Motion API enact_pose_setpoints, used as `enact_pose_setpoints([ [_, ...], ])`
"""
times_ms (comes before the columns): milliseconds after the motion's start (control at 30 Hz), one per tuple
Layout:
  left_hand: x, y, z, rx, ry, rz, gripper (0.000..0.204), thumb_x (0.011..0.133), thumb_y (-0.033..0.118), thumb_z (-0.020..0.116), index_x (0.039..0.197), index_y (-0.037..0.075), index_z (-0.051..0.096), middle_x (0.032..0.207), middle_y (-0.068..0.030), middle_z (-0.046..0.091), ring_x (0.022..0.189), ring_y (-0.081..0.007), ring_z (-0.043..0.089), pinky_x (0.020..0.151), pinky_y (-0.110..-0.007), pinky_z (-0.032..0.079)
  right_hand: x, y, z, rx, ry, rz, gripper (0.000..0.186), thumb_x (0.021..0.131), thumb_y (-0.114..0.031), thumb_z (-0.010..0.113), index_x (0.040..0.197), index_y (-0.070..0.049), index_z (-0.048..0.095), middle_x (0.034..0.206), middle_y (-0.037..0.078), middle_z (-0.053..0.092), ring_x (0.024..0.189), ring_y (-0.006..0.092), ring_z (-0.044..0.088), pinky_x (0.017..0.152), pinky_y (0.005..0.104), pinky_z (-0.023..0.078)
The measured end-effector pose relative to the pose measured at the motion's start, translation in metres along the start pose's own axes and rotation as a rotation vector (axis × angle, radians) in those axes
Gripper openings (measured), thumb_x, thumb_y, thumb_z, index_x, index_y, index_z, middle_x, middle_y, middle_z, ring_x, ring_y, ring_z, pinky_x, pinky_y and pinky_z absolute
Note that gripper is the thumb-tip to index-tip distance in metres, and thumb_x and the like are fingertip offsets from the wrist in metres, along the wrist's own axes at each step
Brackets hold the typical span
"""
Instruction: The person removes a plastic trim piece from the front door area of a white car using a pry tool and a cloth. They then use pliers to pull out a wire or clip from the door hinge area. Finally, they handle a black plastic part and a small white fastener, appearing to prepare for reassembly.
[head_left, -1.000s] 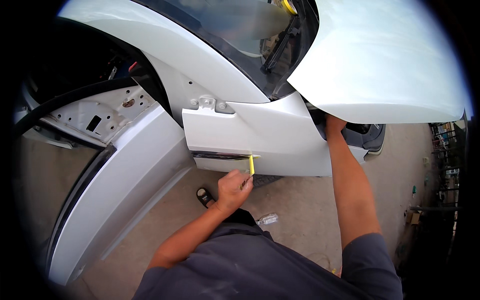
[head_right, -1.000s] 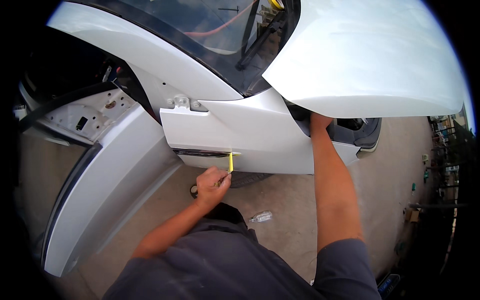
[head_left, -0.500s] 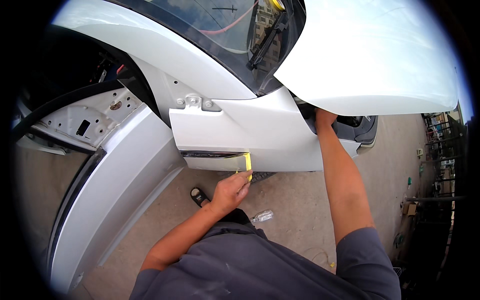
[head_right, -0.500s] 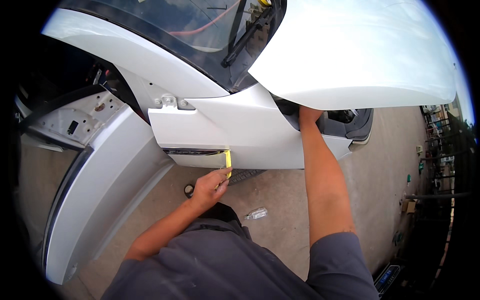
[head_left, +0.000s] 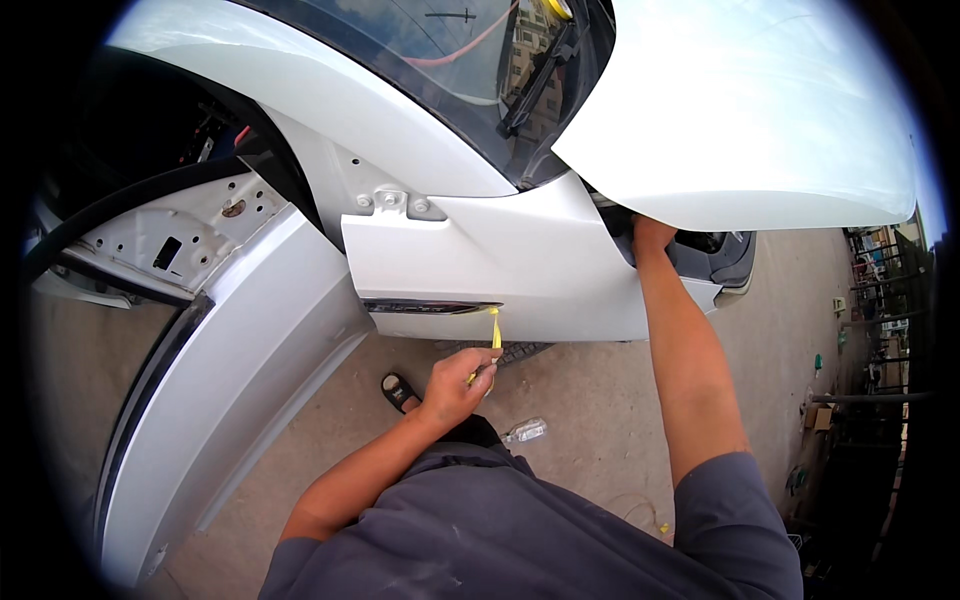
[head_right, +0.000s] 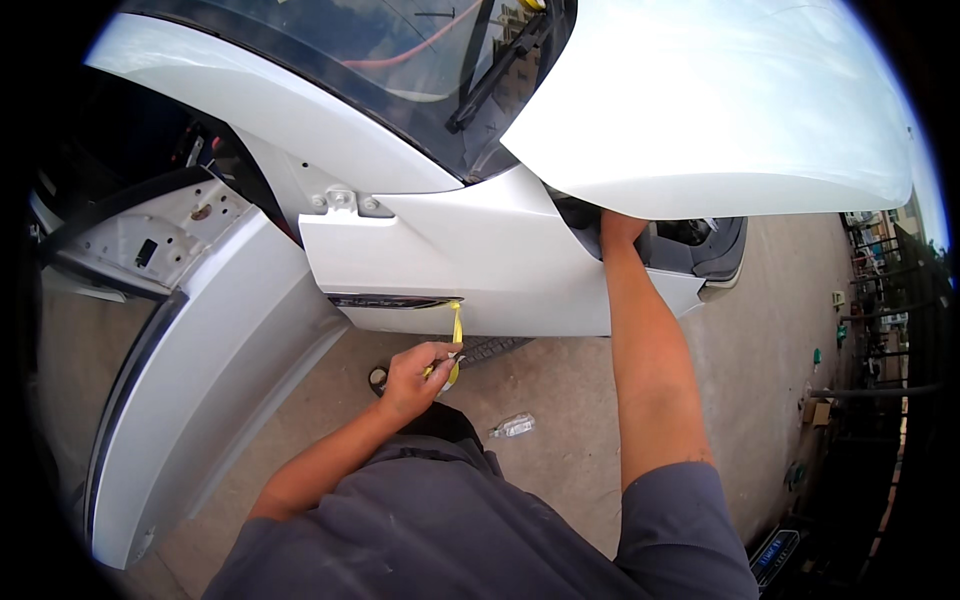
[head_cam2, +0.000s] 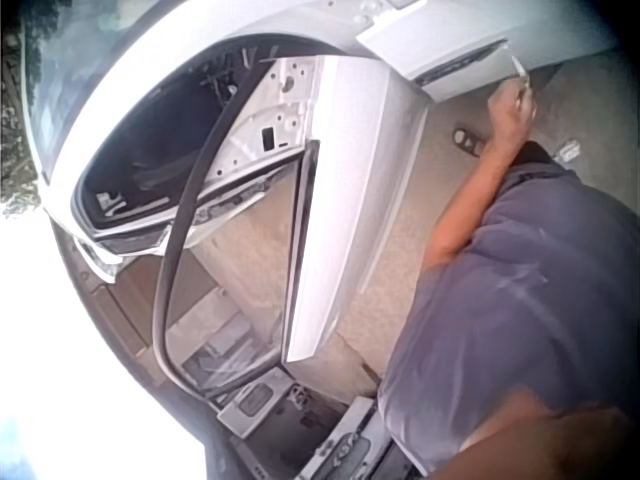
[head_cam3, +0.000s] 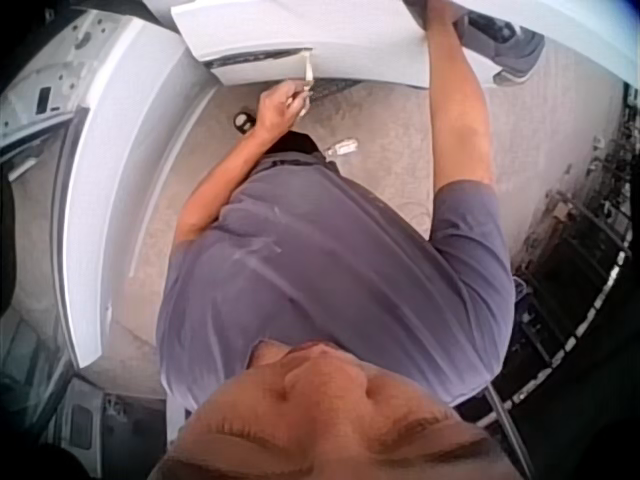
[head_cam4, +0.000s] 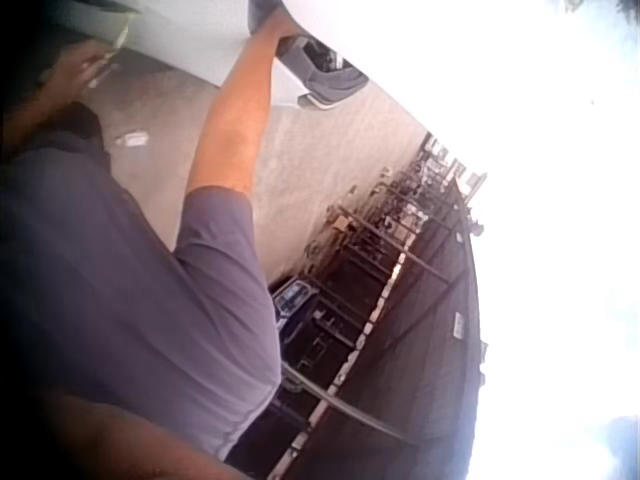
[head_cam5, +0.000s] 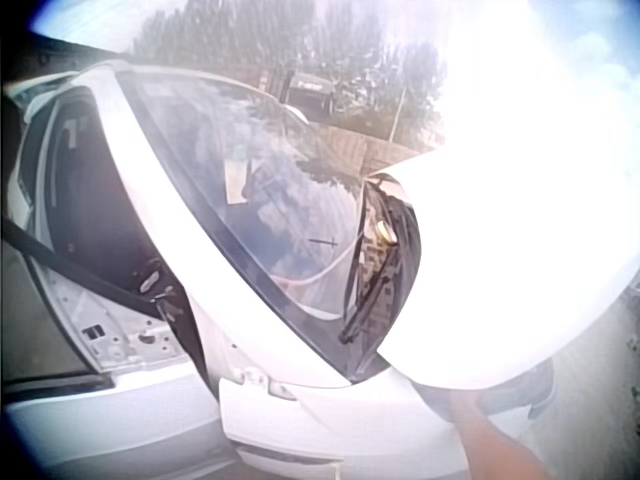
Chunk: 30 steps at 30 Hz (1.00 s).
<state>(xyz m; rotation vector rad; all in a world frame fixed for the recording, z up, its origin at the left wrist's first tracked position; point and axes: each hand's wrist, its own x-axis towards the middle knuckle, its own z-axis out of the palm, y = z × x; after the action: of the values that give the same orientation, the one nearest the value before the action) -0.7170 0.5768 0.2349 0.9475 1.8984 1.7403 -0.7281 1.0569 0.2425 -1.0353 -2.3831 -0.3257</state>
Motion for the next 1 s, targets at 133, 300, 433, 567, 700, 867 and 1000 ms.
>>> enact_pose_setpoints([
  [133,-0.015,-0.007,-0.006,0.025,-0.028,-0.052,0.018,0.090,0.003,0.067,0.107,0.000,0.068,0.094,-0.0141,0.070,0.076,-0.0239,0.068,0.070,-0.032,0.053,-0.001,0.006,0.004,0.039,0.032,0.032,0.048,0.097,-0.036,0.059,0.135,-0.005,0.057,0.139,0.018,0.057,0.132,0.0374,0.048,0.111,0.0492,0.033],
  [300,-0.033,-0.010,-0.026,0.059,0.053,-0.117,0.015,0.091,0.002,0.066,0.106,0.002,0.068,0.090,-0.0114,0.071,0.074,-0.0202,0.067,0.067,-0.031,0.052,-0.002,-0.013,-0.012,-0.050,-0.104,0.051,0.050,0.096,-0.037,0.060,0.135,-0.005,0.056,0.141,0.017,0.056,0.133,0.0365,0.047,0.111,0.0484,0.033],
  [433,-0.049,-0.013,-0.035,0.049,0.104,-0.081,0.010,0.090,0.000,0.066,0.100,0.001,0.066,0.095,-0.0116,0.072,0.074,-0.0185,0.067,0.067,-0.030,0.052,0.000,0.000,0.006,-0.019,-0.007,0.047,0.057,0.080,-0.024,0.071,0.134,-0.010,0.060,0.139,0.015,0.058,0.133,0.0371,0.049,0.110,0.0478,0.038],
  [567,-0.069,-0.023,-0.046,0.010,0.144,-0.099,0.006,0.092,-0.002,0.064,0.096,0.000,0.061,0.100,-0.0124,0.073,0.076,-0.0158,0.067,0.069,-0.030,0.053,-0.003,0.024,0.024,0.196,0.085,0.074,0.058,0.082,-0.026,0.071,0.136,-0.011,0.058,0.141,0.015,0.056,0.134,0.0373,0.048,0.110,0.0477,0.038],
  [700,-0.094,-0.026,-0.059,-0.096,0.213,-0.147,0.006,0.094,-0.001,0.061,0.096,-0.001,0.056,0.107,-0.0153,0.073,0.079,-0.0151,0.067,0.072,-0.031,0.054,0.000,0.017,0.023,0.078,0.027,0.052,0.057,0.085,-0.028,0.069,0.138,-0.011,0.057,0.142,0.016,0.055,0.134,0.0374,0.048,0.110,0.0479,0.038],
  [867,-0.104,-0.010,-0.075,-0.196,0.302,-0.224,0.005,0.096,0.000,0.059,0.097,0.000,0.054,0.107,-0.0170,0.069,0.086,-0.0168,0.066,0.079,-0.031,0.053,-0.003,0.010,0.008,0.162,-0.023,0.103,0.051,0.096,-0.033,0.061,0.138,-0.006,0.055,0.143,0.018,0.054,0.134,0.0361,0.048,0.111,0.0448,0.037],
  [1000,-0.135,-0.017,-0.088,-0.302,0.426,-0.142,0.008,0.096,0.001,0.057,0.095,0.002,0.049,0.104,-0.0155,0.065,0.091,-0.0159,0.062,0.082,-0.030,0.051,-0.006,-0.002,0.009,0.306,0.017,0.108,0.049,0.093,-0.029,0.061,0.137,-0.010,0.058,0.142,0.018,0.055,0.132,0.0386,0.049,0.109,0.0487,0.040],
])
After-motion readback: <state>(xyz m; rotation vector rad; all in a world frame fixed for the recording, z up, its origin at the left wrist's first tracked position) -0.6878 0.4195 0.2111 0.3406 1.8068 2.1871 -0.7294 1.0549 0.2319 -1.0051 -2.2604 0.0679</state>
